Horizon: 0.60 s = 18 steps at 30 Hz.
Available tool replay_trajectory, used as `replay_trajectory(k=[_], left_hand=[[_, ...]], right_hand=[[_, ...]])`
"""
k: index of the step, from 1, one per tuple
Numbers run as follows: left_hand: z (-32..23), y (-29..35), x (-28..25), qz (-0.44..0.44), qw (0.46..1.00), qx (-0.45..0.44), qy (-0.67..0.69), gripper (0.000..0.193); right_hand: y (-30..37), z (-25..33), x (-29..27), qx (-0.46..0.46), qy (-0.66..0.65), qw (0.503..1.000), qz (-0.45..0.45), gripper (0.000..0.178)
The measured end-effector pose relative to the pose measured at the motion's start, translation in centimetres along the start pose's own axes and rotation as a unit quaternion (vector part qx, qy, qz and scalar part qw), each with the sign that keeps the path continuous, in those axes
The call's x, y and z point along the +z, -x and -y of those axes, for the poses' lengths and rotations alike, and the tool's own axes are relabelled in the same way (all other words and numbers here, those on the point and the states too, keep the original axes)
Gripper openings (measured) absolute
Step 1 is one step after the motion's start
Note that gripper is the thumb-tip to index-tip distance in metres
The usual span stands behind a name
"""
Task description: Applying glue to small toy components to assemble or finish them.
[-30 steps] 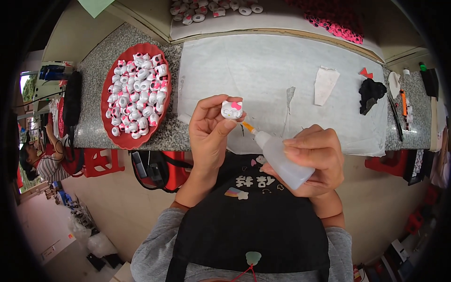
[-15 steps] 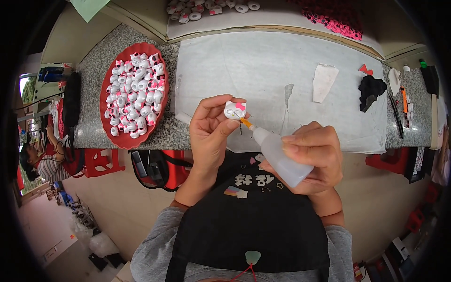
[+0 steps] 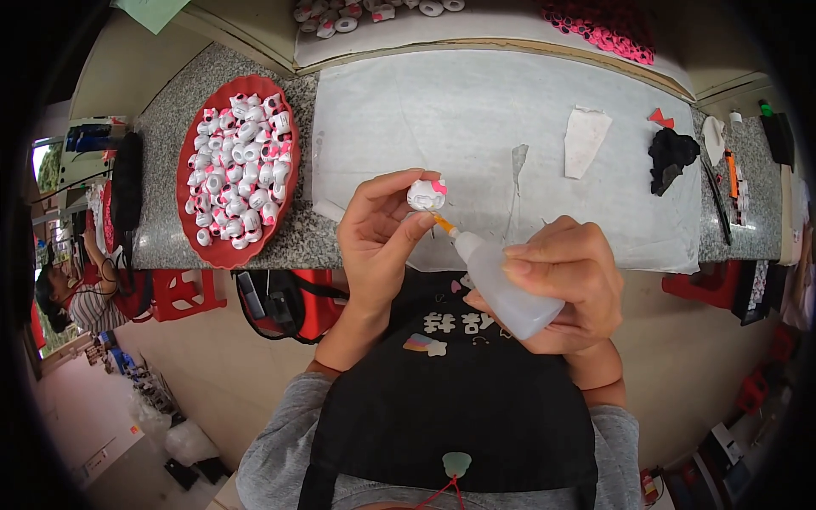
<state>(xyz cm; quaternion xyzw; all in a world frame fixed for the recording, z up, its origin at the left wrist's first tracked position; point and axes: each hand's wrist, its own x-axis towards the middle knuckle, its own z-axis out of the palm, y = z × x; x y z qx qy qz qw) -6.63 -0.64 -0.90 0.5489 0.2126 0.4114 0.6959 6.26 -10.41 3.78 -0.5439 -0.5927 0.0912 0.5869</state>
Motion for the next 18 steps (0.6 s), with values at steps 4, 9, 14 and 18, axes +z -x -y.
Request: replay_trajectory(k=[4,9,14,18], left_hand=[[-0.3,-0.2,0.2,0.005,0.999,-0.028,0.044,0.033],[-0.1,-0.5,-1.1,-0.058,0.992,-0.051,0.1,0.033],[-0.6,-1.3,-2.1,-0.087,0.988,-0.031,0.123,0.033],[-0.6,-1.4,-1.6,-0.08,0.989,-0.033,0.122,0.033]], right_hand=[[-0.2,-0.2,-0.3,0.007,0.009,1.0,-0.013,0.036],[-1.5,-2.3,-1.6,0.035,-0.089,0.995,-0.013,0.035],[-6.2,-7.4,-3.8,0.231,-0.097,0.967,0.046,0.017],[-10.9,-13.9,-4.8,0.245,0.057,0.967,0.027,0.02]])
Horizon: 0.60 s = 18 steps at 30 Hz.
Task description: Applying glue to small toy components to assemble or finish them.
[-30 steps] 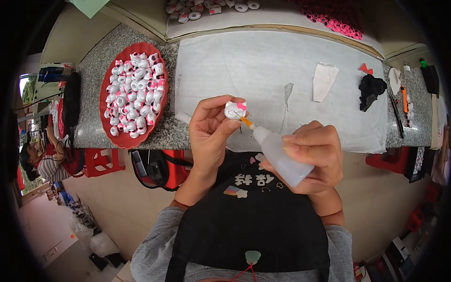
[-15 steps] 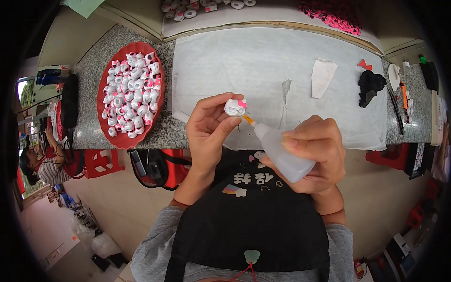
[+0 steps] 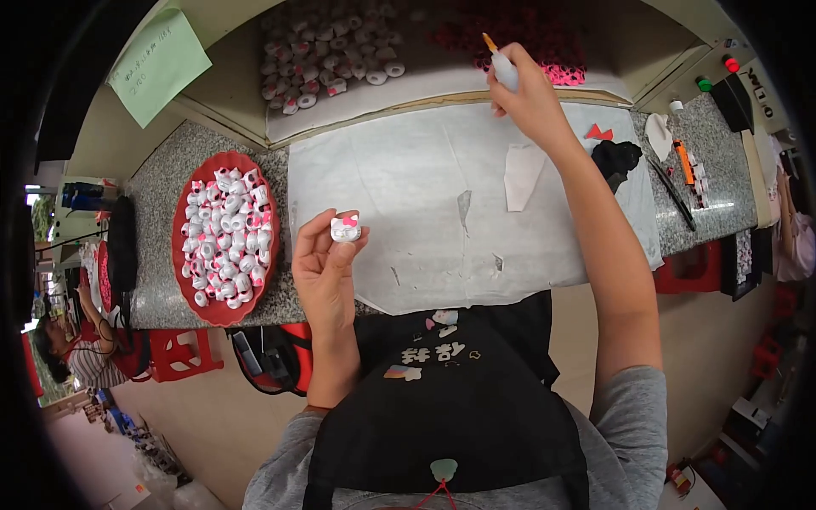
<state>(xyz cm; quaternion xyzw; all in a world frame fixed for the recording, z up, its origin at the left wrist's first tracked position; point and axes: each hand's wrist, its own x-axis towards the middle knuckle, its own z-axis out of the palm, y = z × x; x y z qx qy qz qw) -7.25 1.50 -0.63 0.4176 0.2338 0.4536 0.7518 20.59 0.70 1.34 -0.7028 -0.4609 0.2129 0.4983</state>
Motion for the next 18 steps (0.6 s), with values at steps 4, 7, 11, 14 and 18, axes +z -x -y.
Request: replay_trajectory(k=[4,7,11,14,18], left_hand=[[0.2,0.1,0.4,0.002,1.0,-0.009,-0.011,0.033],[0.1,0.1,0.2,-0.003,1.0,-0.007,-0.017,0.033],[0.3,0.1,0.0,-0.013,1.0,-0.009,-0.026,0.032],[0.2,0.1,0.2,-0.004,1.0,-0.016,-0.016,0.032],[0.3,0.2,0.2,0.008,1.0,-0.02,-0.006,0.032]], right_hand=[[-7.3,-3.4,0.6,-0.146,0.418,0.894,-0.072,0.018],[-10.3,-4.2,0.8,-0.167,0.462,0.87,-0.03,0.021],[-10.2,-3.8,1.7,-0.132,0.47,0.872,-0.02,0.021],[-8.4,-3.7,0.8,-0.262,0.352,0.892,-0.111,0.016],[-2.0,1.9,1.2,-0.026,0.102,0.994,0.019,0.011]])
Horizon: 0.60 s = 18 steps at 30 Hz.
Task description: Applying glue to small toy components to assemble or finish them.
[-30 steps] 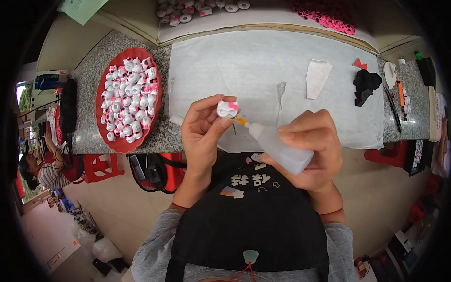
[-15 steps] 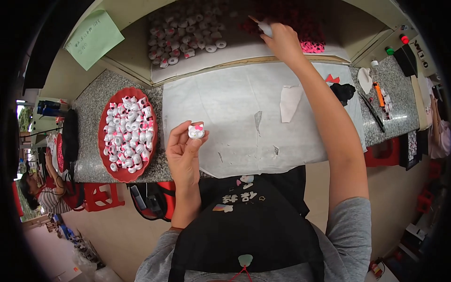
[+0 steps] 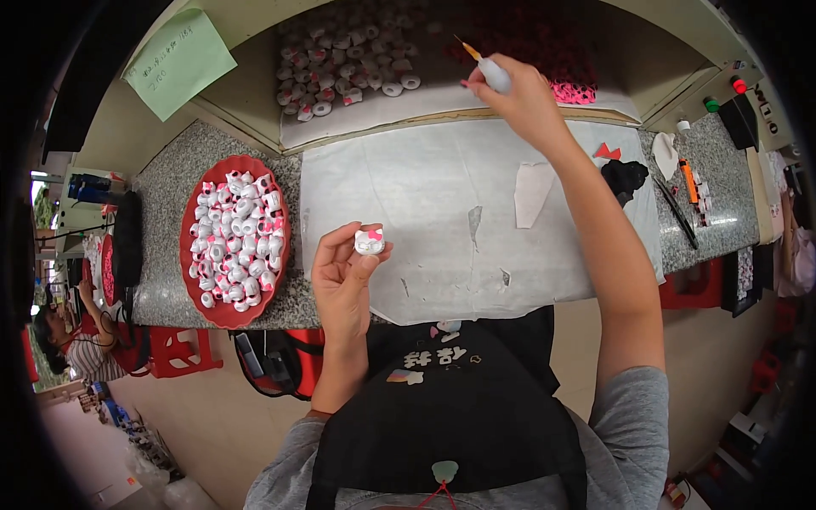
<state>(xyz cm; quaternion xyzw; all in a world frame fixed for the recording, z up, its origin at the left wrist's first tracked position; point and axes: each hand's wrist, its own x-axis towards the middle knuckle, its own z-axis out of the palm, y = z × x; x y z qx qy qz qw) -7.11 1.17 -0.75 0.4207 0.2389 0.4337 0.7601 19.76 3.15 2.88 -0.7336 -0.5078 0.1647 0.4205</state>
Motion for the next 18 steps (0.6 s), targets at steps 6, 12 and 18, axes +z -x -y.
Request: replay_trajectory(k=[6,12,18], left_hand=[[0.6,-0.1,1.4,0.029,0.998,0.011,-0.049,0.032],[0.5,0.8,2.1,0.047,0.986,0.061,-0.147,0.029],[0.7,1.4,2.2,0.051,0.958,0.138,-0.247,0.031]], right_hand=[[11.0,4.6,1.7,0.071,-0.322,0.944,0.033,0.008],[14.5,5.5,4.2,0.133,-0.491,0.856,0.087,0.012],[15.3,5.6,5.1,0.147,-0.542,0.824,0.079,0.011]])
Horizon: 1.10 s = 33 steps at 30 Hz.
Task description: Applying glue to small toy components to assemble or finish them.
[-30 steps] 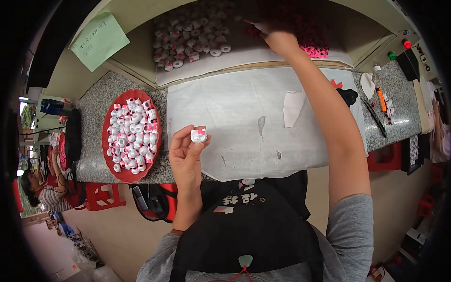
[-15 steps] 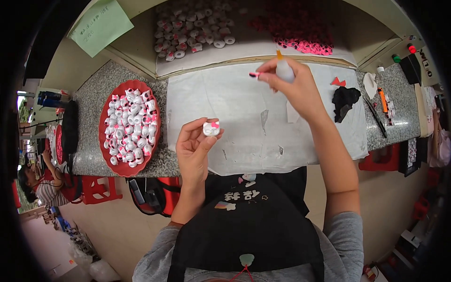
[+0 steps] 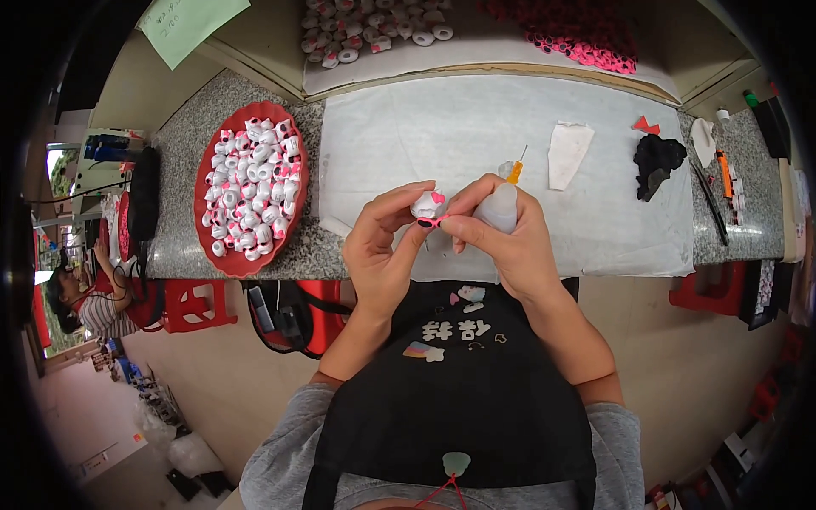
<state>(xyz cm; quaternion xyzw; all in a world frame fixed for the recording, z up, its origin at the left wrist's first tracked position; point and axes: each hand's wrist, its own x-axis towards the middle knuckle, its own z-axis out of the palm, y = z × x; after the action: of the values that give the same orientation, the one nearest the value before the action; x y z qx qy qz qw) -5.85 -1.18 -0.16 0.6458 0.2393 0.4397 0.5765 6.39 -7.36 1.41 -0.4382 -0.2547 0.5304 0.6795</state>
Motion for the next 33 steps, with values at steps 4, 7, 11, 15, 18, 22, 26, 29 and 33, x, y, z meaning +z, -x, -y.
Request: replay_trajectory(k=[4,7,11,15,18,22,26,29,33], left_hand=[[-0.1,0.3,0.1,0.015,1.0,0.006,-0.012,0.031],[-0.6,0.2,0.1,0.034,0.999,0.004,0.035,0.029],[-0.9,0.3,-0.2,0.027,0.981,-0.095,0.167,0.025],[-1.1,0.1,-0.4,0.061,0.962,-0.105,0.246,0.024],[-0.6,0.4,-0.6,0.068,0.959,-0.113,0.251,0.023],[-0.5,0.3,-0.5,0.095,0.948,-0.123,0.277,0.022],[0.2,0.2,-0.6,0.106,0.948,-0.106,0.282,0.02],[0.3,0.3,-0.5,0.116,0.945,-0.104,0.289,0.019],[-0.2,0.3,0.0,0.087,0.951,-0.121,0.27,0.021]], right_hand=[[0.4,-0.3,0.0,-0.007,-0.004,1.0,-0.019,0.011],[0.5,-0.4,0.0,-0.021,-0.016,0.999,-0.02,0.012],[0.7,-0.3,0.1,-0.057,0.073,0.996,-0.017,0.015],[0.7,0.2,0.0,-0.072,0.111,0.99,0.043,0.021],[0.7,0.4,0.2,-0.022,0.074,0.995,0.058,0.028],[0.5,0.0,-0.7,-0.05,0.119,0.989,0.069,0.026],[0.7,-0.1,-0.8,-0.045,0.093,0.993,0.06,0.023],[0.7,-0.4,-0.9,-0.035,0.073,0.995,0.052,0.024],[0.6,-0.3,-1.0,-0.039,0.082,0.995,0.04,0.025]])
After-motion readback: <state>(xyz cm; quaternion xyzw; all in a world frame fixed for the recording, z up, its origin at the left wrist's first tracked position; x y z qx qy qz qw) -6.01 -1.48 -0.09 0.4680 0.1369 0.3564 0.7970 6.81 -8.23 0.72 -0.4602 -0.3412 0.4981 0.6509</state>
